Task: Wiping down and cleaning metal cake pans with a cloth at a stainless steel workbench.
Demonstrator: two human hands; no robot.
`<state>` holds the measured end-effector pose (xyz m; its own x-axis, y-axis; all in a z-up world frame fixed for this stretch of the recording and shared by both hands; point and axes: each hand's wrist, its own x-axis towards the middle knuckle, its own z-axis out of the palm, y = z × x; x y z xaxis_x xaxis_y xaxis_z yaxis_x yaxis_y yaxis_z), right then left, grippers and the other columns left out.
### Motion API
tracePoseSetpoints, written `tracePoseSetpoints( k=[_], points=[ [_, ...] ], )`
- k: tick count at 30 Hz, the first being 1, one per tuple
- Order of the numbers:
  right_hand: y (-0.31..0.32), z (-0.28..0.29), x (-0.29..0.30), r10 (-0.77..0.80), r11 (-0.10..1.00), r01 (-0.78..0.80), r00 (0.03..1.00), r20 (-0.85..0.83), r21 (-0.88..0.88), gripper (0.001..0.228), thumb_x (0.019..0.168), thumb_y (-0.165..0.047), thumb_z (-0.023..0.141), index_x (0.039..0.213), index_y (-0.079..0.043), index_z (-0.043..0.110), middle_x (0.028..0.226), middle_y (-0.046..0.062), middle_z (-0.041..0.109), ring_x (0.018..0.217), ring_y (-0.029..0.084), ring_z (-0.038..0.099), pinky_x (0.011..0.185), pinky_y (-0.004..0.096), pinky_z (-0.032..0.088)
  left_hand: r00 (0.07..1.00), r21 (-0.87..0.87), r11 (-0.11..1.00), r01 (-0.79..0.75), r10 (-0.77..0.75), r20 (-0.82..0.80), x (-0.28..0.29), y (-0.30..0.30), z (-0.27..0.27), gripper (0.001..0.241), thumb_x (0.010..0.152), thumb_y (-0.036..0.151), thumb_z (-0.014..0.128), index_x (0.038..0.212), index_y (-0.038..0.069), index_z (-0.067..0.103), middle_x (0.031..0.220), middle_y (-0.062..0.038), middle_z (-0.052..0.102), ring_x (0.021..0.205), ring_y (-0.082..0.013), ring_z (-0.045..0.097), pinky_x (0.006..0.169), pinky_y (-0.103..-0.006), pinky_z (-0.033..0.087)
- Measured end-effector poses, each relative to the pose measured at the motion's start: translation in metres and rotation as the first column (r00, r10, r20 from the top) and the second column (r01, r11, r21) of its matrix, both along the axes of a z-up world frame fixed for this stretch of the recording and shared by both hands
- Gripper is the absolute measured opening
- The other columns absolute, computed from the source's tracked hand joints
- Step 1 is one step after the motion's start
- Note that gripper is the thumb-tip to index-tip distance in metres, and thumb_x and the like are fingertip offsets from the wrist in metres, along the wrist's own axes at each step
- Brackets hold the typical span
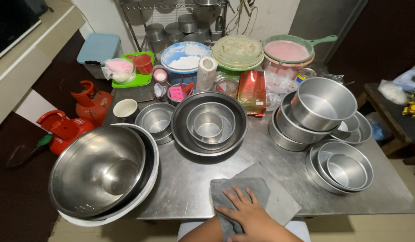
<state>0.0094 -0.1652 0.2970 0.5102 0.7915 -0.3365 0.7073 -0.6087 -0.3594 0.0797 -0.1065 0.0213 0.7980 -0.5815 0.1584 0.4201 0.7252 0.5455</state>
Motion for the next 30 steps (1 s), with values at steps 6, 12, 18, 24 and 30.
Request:
tracePoseSetpoints(
  k=[6, 12, 18, 24, 30],
  points=[
    [-0.022, -0.044, 0.059, -0.111, 0.978, 0.091, 0.989, 0.098, 0.189, 0.082, 0.083, -0.063, 0.071, 0.154, -0.032, 0.043, 0.168, 0.008, 0.020, 0.156, 0.035, 0.011, 0.119, 0.064, 0.006, 0.996, 0.005, 0.997, -0.083, 0.083, 0.025, 0.001, 0.010, 0.015, 0.072, 0.111, 0.050, 0.034, 0.166, 0.008, 0.014, 0.169, -0.016, 0.025, 0.154, -0.0280, 0.034, 0.123, -0.0424, 0.036],
    [-0.084, -0.077, 0.103, -0.460, 0.882, 0.450, 0.887, 0.047, 0.140, 0.089, 0.082, -0.064, 0.068, 0.159, -0.037, 0.034, 0.171, 0.001, 0.014, 0.158, 0.028, 0.012, 0.122, 0.055, 0.013, 0.996, 0.031, 0.997, -0.070, 0.068, 0.060, 0.003, 0.011, 0.031, 0.072, 0.111, 0.050, 0.035, 0.166, 0.008, 0.015, 0.169, -0.017, 0.025, 0.154, -0.0285, 0.035, 0.123, -0.0428, 0.037],
    [-0.162, -0.111, 0.105, -0.450, 0.790, 0.556, 0.812, -0.370, 0.259, 0.102, 0.076, -0.043, 0.082, 0.159, -0.032, 0.024, 0.171, 0.004, 0.018, 0.157, 0.025, 0.016, 0.125, 0.043, 0.018, 0.997, 0.073, 0.997, -0.022, 0.017, 0.072, -0.015, 0.010, 0.036, 0.073, 0.110, 0.051, 0.038, 0.166, 0.009, 0.015, 0.170, -0.017, 0.026, 0.154, -0.0288, 0.035, 0.123, -0.0432, 0.036],
    [-0.182, -0.087, 0.081, -0.422, 0.838, 0.527, 0.788, -0.448, 0.138, 0.126, 0.065, -0.036, 0.093, 0.165, -0.032, 0.018, 0.169, 0.003, 0.023, 0.156, 0.023, 0.023, 0.126, 0.038, 0.021, 0.996, 0.118, 0.993, 0.019, -0.029, 0.086, -0.026, 0.016, 0.053, 0.074, 0.110, 0.051, 0.040, 0.167, 0.009, 0.016, 0.170, -0.017, 0.026, 0.154, -0.0291, 0.034, 0.123, -0.0436, 0.036],
    [-0.151, -0.080, 0.067, -0.420, 0.870, 0.485, 0.826, -0.375, 0.094, 0.134, 0.059, -0.040, 0.098, 0.164, -0.036, 0.015, 0.168, 0.012, 0.017, 0.156, 0.031, 0.023, 0.124, 0.040, 0.025, 0.991, 0.164, 0.984, 0.071, -0.088, 0.101, -0.034, 0.016, 0.078, 0.076, 0.110, 0.052, 0.042, 0.167, 0.010, 0.016, 0.170, -0.017, 0.026, 0.154, -0.0294, 0.034, 0.123, -0.0439, 0.035]
  ],
)
